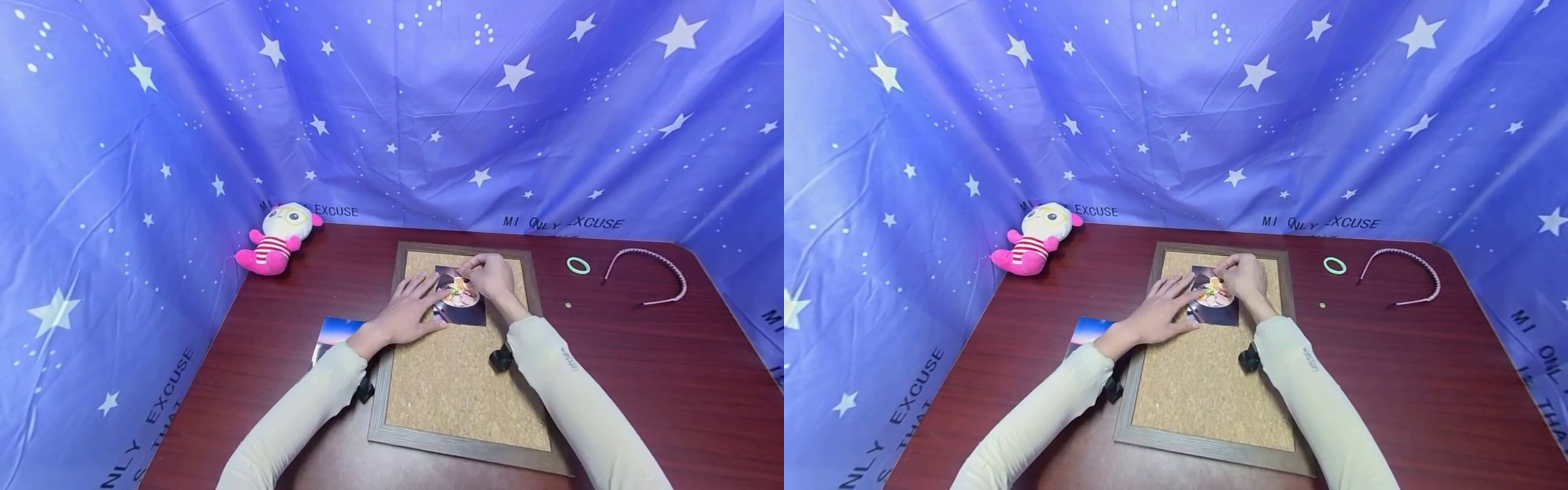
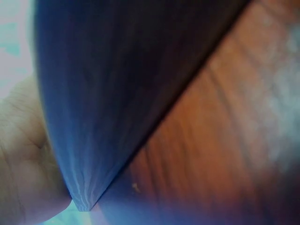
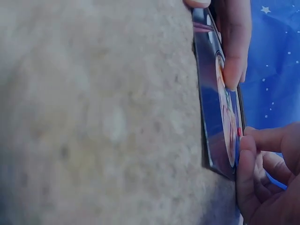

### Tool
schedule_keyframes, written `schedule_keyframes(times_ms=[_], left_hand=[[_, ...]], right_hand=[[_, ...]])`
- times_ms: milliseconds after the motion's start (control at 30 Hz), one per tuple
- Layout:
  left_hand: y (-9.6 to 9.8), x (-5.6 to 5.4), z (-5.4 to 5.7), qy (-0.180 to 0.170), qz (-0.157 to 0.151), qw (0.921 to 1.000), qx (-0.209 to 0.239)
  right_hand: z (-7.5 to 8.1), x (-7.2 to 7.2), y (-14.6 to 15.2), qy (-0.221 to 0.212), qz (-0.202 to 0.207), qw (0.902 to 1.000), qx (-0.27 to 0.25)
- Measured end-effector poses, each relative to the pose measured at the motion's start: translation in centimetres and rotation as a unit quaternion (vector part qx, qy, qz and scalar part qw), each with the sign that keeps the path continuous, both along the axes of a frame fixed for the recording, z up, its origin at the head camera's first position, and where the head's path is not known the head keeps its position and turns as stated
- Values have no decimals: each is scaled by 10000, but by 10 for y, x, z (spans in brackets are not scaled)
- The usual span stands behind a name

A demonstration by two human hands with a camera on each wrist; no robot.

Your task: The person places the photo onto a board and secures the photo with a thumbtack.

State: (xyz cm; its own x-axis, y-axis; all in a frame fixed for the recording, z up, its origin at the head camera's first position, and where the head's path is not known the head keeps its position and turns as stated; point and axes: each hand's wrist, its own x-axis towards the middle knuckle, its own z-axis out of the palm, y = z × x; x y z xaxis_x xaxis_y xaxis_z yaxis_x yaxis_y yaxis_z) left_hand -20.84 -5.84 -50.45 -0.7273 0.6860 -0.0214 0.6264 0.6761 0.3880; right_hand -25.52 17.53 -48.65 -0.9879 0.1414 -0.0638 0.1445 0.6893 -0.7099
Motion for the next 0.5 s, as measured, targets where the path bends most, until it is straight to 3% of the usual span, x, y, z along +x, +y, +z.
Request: schedule_keyframes(times_ms=[333, 500], left_hand=[[-1, 1, 3, -132, 88, 9999, 28], [-5, 1, 6, -365, 109, 9991, 168]], right_hand=[[15, 9, 12, 387, 232, 9976, -521], [27, 23, 22, 581, 281, 9977, -222]])
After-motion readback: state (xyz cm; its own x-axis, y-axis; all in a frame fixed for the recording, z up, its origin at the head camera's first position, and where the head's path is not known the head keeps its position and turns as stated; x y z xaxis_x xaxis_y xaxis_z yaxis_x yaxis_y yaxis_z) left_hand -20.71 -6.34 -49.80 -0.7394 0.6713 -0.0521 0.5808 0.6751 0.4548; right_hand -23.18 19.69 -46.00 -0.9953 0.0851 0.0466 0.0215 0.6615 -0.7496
